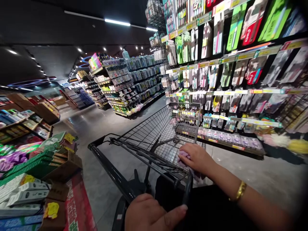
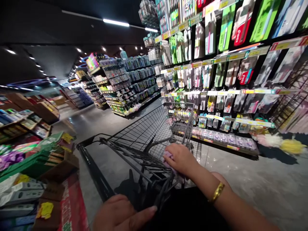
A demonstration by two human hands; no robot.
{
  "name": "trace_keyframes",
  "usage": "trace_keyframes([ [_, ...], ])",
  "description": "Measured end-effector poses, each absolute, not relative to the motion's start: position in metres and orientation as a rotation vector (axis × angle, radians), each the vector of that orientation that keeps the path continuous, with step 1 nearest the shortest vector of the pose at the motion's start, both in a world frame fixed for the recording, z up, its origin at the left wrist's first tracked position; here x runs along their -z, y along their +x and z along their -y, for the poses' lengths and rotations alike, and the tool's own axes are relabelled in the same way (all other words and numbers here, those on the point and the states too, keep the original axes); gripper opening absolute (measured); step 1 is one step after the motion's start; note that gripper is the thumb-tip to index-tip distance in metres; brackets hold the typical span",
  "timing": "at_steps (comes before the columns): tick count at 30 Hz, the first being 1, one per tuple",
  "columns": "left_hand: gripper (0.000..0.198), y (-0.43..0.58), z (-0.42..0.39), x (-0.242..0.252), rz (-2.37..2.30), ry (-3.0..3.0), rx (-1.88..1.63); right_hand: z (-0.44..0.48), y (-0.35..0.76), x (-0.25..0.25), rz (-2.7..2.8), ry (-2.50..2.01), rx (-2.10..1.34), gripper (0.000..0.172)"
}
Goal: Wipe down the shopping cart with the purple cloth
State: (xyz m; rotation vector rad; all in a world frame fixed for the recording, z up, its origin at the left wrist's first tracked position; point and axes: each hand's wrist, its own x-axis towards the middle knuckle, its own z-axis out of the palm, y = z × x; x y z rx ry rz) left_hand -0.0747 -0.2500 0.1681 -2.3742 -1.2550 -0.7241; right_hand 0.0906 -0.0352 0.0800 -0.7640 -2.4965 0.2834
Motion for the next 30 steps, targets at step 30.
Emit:
trace_keyframes([
  [30,0.041,-0.116,0.251,-0.17,1.867,-1.884,0.388,0.115,0.018,-0.079,2.269,-0.496,-0.418,0.022],
])
